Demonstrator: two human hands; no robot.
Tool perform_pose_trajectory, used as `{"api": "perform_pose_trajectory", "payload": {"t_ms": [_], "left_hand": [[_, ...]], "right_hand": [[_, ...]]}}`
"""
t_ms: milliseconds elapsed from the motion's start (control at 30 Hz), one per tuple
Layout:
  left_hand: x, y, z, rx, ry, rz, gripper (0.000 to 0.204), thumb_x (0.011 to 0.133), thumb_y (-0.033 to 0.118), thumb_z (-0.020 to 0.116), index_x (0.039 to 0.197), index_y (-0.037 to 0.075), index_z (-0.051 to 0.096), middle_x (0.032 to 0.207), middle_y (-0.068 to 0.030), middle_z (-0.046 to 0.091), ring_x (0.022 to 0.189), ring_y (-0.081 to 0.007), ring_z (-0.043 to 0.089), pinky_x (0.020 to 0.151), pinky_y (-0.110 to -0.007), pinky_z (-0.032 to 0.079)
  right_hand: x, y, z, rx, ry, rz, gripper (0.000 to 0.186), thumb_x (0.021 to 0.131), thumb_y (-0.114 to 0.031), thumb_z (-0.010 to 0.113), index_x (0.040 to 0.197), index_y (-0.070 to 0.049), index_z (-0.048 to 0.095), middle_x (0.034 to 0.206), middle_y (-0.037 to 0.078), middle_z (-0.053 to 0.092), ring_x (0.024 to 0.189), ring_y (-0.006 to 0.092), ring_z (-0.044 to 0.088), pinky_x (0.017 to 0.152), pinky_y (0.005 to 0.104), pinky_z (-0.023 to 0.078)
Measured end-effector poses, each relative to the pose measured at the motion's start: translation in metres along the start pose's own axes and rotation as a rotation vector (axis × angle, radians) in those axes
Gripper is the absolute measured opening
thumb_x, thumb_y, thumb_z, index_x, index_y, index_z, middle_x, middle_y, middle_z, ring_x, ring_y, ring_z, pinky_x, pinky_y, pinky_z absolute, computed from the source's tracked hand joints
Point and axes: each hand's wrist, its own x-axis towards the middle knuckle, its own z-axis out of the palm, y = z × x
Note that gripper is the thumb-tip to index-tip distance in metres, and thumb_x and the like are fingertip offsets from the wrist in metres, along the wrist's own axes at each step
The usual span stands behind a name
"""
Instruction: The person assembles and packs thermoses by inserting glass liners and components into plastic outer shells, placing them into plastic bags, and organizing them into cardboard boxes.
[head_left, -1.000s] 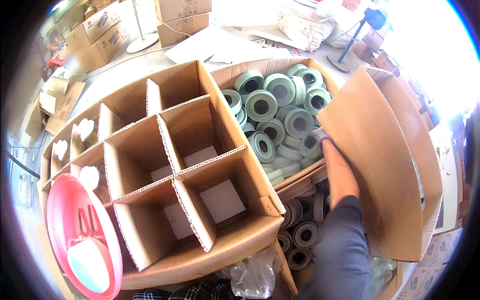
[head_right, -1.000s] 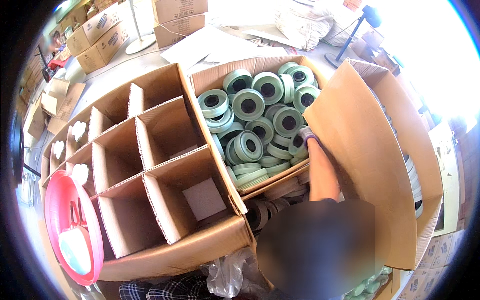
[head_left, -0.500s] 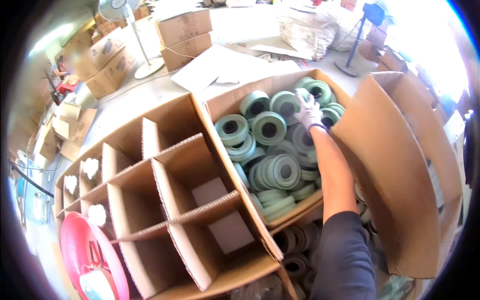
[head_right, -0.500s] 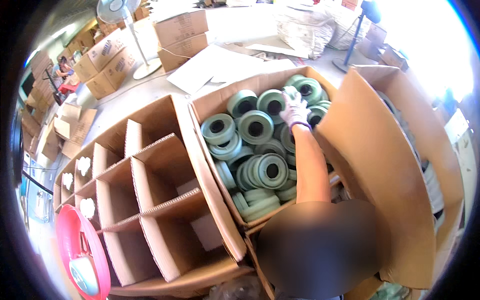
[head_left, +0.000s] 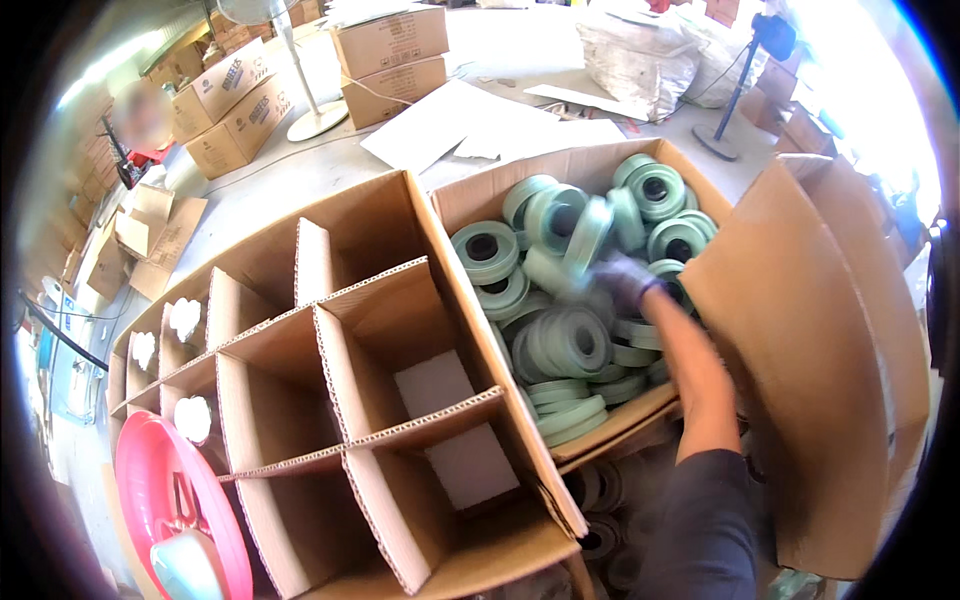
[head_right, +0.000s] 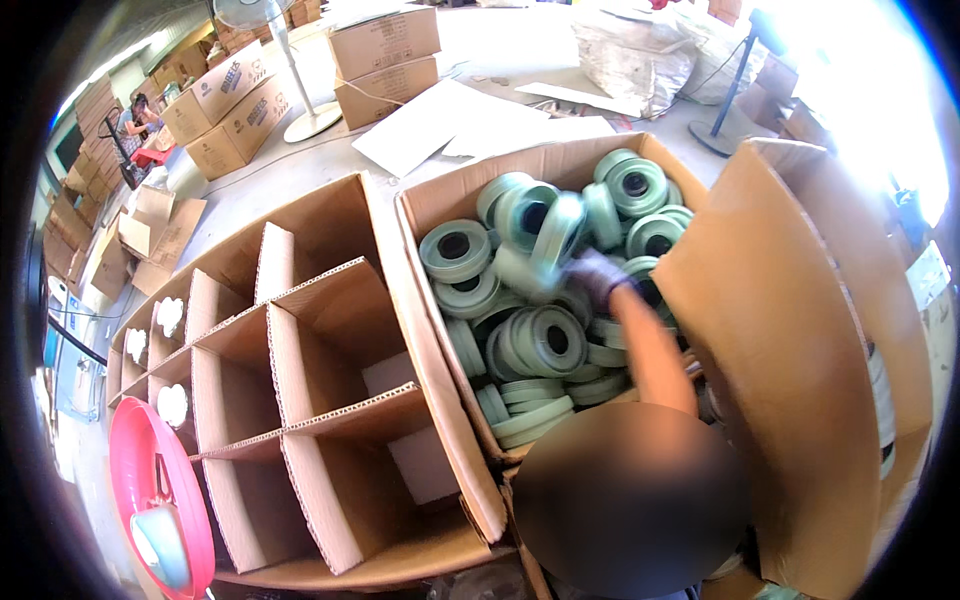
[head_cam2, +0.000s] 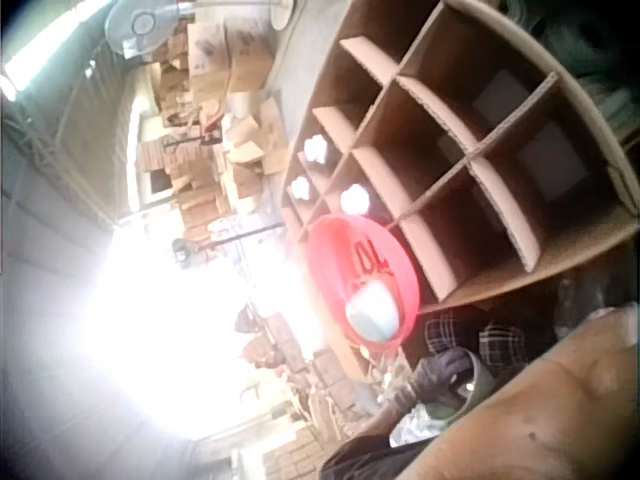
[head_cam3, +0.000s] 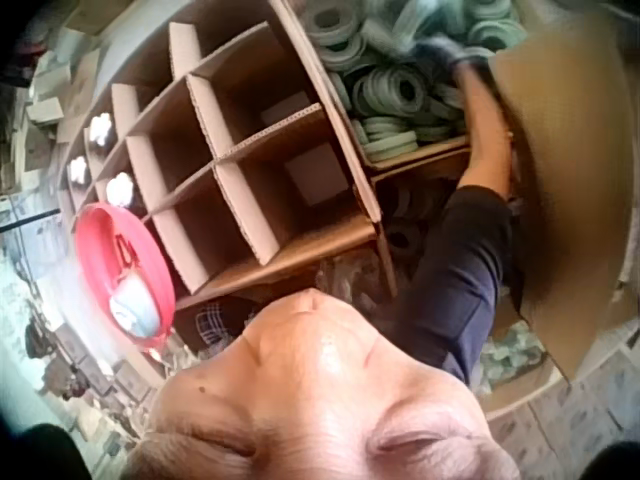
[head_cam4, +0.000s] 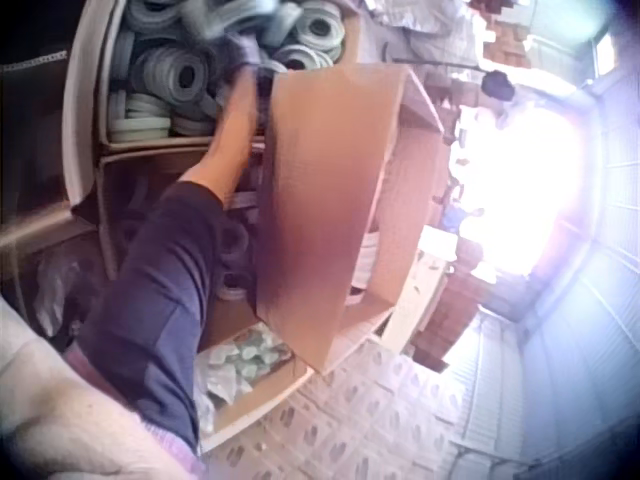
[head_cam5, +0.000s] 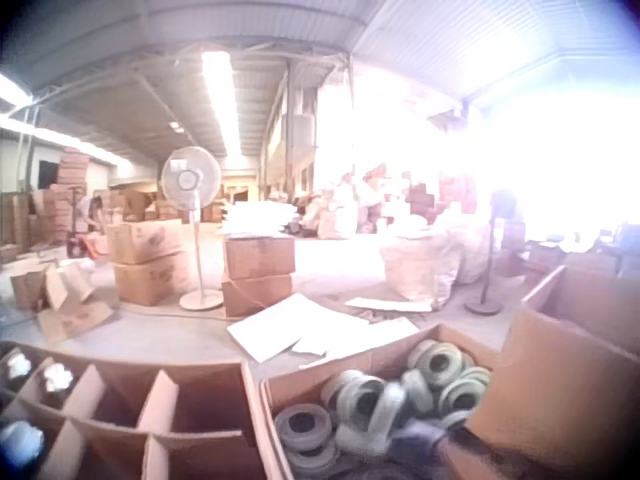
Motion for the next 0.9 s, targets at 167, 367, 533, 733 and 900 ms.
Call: {"api": "perform_pose_trajectory", "payload": {"t_ms": [167,367,533,733,900], "left_hand": [[0.003,0.001,-0.003,0.017,0.073,0.082,0.089,0.05,0.043,0.086,0.127,0.009,0.057,0.132,-0.0182,0.054,0.116,-0.0353,0.058,0.092,-0.043,0.052],[-0.01,-0.012,-0.002,0.034,0.124,0.16,0.089,0.05,0.042,0.086,0.127,0.007,0.057,0.133,-0.0195,0.053,0.118,-0.0349,0.058,0.093,-0.042,0.051],[-0.016,-0.006,-0.005,0.072,0.083,0.123,0.089,0.053,0.042,0.085,0.129,0.007,0.055,0.133,-0.0182,0.053,0.114,-0.0357,0.059,0.091,-0.043,0.052],[-0.021,0.009,0.006,0.02,0.354,0.28,0.052,0.067,0.034,0.078,0.109,0.007,0.064,0.11,-0.0149,0.063,0.09,-0.034,0.065,0.073,-0.041,0.054],[-0.021,0.046,-0.015,0.058,0.522,0.467,0.04,0.074,0.032,0.074,0.104,0.006,0.066,0.107,-0.0155,0.066,0.09,-0.0331,0.068,0.072,-0.041,0.056]], "right_hand": [[-0.097,-0.131,0.045,-0.081,-0.539,-0.083,0.069,0.076,-0.03,0.059,0.141,-0.009,0.048,0.123,0.017,0.063,0.106,0.0259,0.063,0.092,0.0383,0.049],[-0.157,-0.222,0.019,-0.256,-0.439,-0.206,0.038,0.075,-0.037,0.061,0.08,-0.001,0.072,0.076,0.016,0.07,0.074,0.0286,0.067,0.073,0.0396,0.052],[-0.107,-0.186,-0.005,-0.334,0.228,0.208,0.082,0.072,-0.056,0.071,0.138,-0.013,0.046,0.136,0.021,0.05,0.124,0.0379,0.05,0.099,0.0479,0.045],[-0.115,-0.179,0.063,-0.526,0.046,0.579,0.101,0.062,-0.066,0.077,0.14,-0.01,0.046,0.143,0.019,0.043,0.134,0.0403,0.036,0.11,0.0482,0.031],[-0.183,-0.182,0.013,-0.222,0.682,0.421,0.067,0.064,-0.061,0.078,0.1,-0.006,0.07,0.117,0.017,0.057,0.114,0.029,0.052,0.101,0.0465,0.037]]}}
